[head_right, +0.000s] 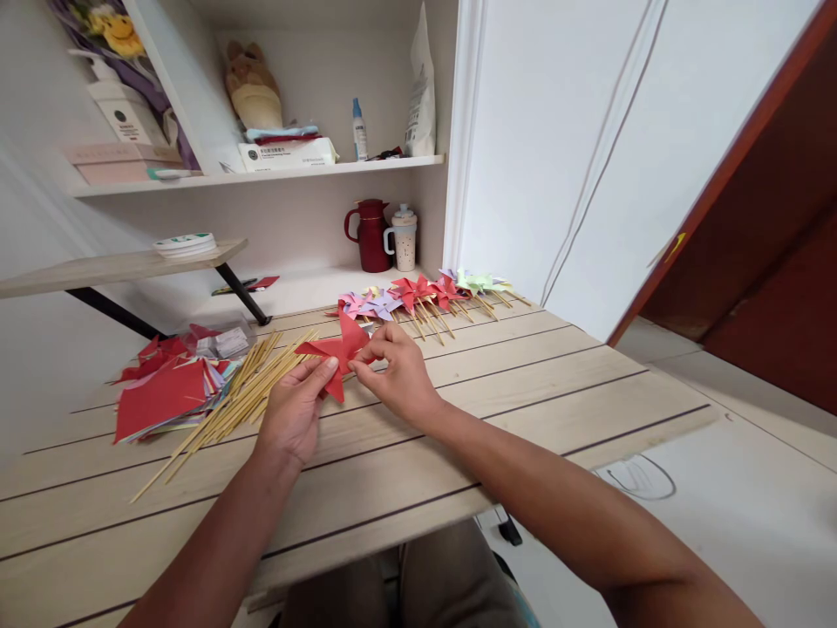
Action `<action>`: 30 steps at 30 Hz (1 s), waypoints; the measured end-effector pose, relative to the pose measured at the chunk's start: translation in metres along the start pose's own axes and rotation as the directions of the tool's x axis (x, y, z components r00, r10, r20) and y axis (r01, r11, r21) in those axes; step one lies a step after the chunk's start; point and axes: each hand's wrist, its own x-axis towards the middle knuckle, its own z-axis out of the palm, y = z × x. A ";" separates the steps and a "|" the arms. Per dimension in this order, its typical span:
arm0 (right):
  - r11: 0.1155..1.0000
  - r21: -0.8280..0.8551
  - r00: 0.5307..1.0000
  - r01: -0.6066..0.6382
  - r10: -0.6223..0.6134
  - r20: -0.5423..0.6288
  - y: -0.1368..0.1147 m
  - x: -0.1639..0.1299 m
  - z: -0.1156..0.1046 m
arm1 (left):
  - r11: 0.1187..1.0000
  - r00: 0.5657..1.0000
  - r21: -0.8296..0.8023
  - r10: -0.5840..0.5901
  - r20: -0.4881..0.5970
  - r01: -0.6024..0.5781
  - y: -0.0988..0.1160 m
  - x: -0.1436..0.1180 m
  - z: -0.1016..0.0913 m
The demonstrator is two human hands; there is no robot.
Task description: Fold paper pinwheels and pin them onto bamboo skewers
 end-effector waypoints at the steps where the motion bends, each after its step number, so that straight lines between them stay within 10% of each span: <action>1: 1.000 -0.010 1.000 0.001 -0.001 0.002 0.000 0.000 0.000 | 1.000 1.000 0.003 0.000 -0.002 0.000 0.000 0.000 0.000; 19: 0.996 0.039 0.996 -0.085 0.086 -0.026 0.009 0.009 -0.010 | 0.964 0.986 0.224 0.159 -0.051 -0.144 0.003 0.000 0.001; 25: 0.924 0.227 0.951 -0.308 0.293 0.096 0.023 0.017 -0.025 | 0.750 0.872 0.463 0.475 0.120 -0.473 0.006 -0.005 0.003; 30: 1.000 -0.027 0.996 0.003 -0.001 0.085 0.014 0.018 -0.030 | 0.639 0.796 0.506 0.577 0.182 -0.579 0.006 -0.007 0.006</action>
